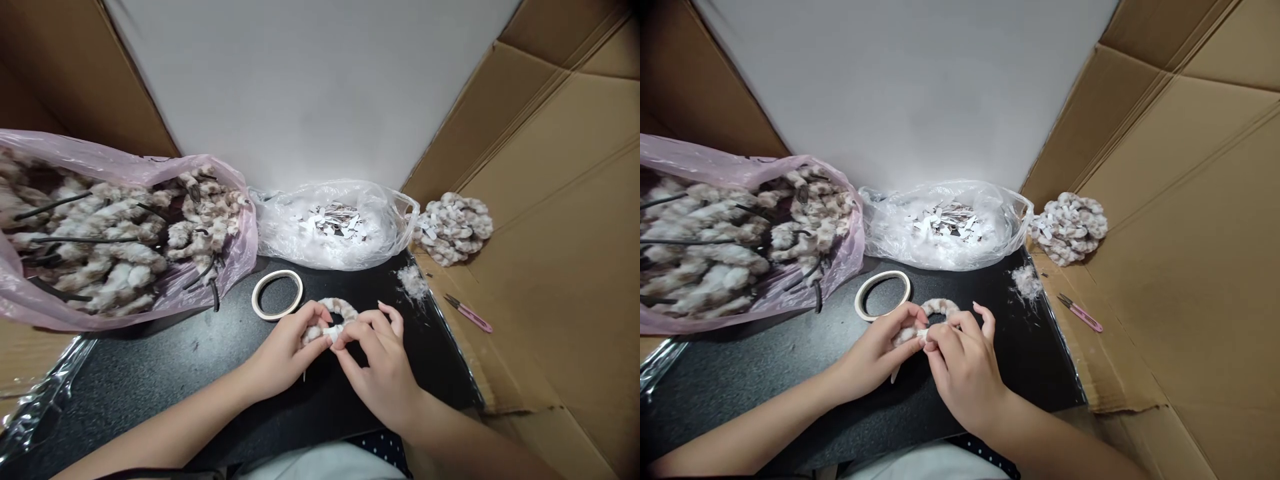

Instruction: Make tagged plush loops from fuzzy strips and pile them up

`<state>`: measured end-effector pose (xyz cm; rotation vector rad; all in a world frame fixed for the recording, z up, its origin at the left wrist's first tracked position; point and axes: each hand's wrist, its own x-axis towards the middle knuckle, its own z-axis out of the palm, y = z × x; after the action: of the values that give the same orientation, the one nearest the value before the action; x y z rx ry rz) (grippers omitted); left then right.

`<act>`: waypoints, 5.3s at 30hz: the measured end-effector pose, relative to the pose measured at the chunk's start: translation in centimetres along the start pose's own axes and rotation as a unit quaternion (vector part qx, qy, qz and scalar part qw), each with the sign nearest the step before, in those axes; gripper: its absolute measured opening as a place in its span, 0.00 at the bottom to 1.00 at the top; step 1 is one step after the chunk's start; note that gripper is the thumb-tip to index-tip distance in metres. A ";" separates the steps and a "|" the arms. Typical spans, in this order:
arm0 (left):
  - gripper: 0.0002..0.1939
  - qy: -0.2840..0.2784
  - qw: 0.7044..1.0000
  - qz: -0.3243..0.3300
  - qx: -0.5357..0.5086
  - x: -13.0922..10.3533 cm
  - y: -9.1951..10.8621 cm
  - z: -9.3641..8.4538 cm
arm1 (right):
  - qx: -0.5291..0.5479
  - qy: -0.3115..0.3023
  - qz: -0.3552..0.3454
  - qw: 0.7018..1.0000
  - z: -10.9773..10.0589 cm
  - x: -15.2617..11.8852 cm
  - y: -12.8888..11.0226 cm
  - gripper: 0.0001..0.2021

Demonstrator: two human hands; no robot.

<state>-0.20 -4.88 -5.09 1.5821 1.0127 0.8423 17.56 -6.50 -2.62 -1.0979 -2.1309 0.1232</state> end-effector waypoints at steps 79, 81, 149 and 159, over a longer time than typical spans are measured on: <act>0.05 0.103 0.872 0.348 0.328 0.2 -1.3 -0.2 | 0.127 -0.033 0.072 0.989 -1.6 1.2 0.6 0.09; 0.06 0.111 0.879 0.328 0.326 0.1 -1.3 -0.1 | 0.083 0.000 0.037 0.996 -1.2 0.5 0.3 0.09; 0.04 0.077 0.793 0.491 0.352 0.0 -0.9 -0.5 | 0.369 -0.170 0.345 0.846 -0.4 3.6 2.9 0.11; 0.03 0.089 0.870 0.386 0.292 0.2 -1.5 -0.2 | 0.179 -0.088 0.059 0.978 -1.8 2.8 1.3 0.07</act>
<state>-0.59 -4.40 -6.47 2.5540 0.7796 1.3120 18.55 -3.99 -0.19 -1.0247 -2.0868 0.6571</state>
